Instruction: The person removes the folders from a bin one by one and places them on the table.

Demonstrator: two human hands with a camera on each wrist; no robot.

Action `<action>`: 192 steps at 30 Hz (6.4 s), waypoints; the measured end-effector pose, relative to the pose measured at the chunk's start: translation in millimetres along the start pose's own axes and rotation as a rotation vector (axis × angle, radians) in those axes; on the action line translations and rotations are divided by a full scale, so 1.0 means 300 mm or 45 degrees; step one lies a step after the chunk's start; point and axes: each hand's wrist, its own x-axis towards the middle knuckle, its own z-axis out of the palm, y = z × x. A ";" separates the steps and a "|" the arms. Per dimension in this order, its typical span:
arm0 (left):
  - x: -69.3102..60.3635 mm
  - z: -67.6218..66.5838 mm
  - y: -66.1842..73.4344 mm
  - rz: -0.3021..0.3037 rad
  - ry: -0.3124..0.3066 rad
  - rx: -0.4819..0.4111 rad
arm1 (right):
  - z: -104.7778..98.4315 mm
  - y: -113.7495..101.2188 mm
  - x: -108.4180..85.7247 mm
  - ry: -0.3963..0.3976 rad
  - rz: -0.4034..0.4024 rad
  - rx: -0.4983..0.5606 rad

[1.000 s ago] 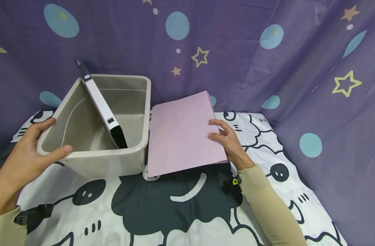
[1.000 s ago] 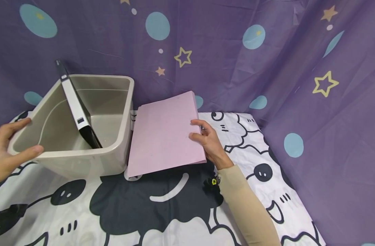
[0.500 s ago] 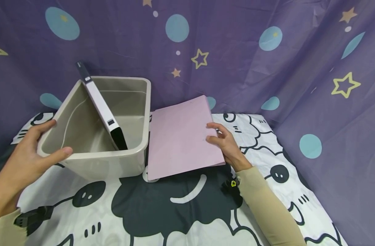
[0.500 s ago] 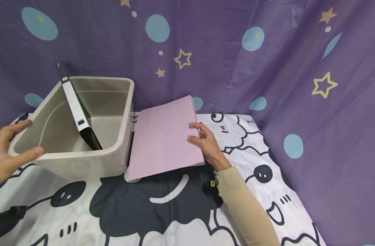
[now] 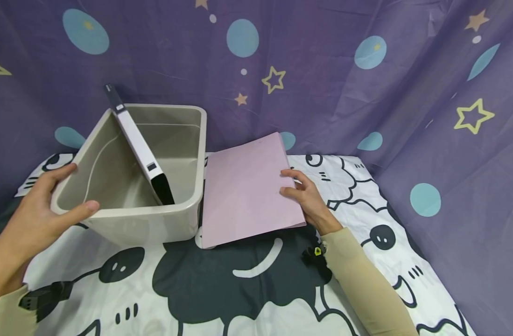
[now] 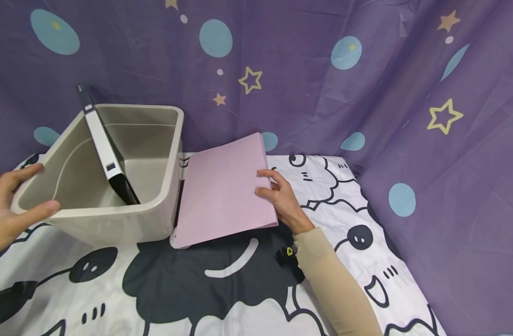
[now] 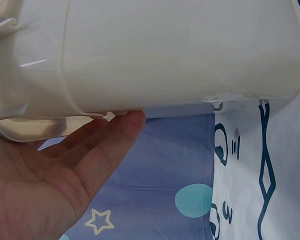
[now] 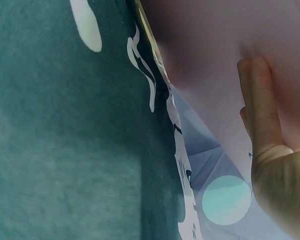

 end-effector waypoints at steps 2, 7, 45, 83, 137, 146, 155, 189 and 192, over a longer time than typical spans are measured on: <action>0.000 0.000 0.001 -0.003 -0.004 -0.002 | 0.000 0.002 0.001 -0.003 0.000 0.002; -0.001 0.002 0.004 -0.012 -0.005 -0.004 | 0.002 0.005 0.001 -0.011 0.007 0.006; -0.001 0.004 0.005 -0.003 -0.005 -0.025 | -0.022 0.016 0.011 -0.062 -0.030 -0.288; 0.000 0.001 -0.002 0.023 0.011 -0.007 | -0.050 0.004 0.013 0.002 0.022 -0.669; 0.000 0.013 -0.002 -0.009 0.001 0.019 | -0.054 0.012 0.021 0.051 0.088 -1.025; 0.000 0.014 0.002 -0.010 -0.004 0.012 | -0.058 0.015 0.020 0.039 0.097 -1.034; 0.004 0.014 0.002 -0.008 -0.009 -0.002 | -0.064 0.019 0.019 0.016 0.133 -1.034; -0.004 0.013 0.000 -0.017 -0.003 0.002 | -0.055 0.014 0.011 -0.063 0.170 -1.132; 0.003 0.014 0.000 -0.016 -0.004 -0.012 | -0.058 0.012 0.011 -0.059 0.174 -1.131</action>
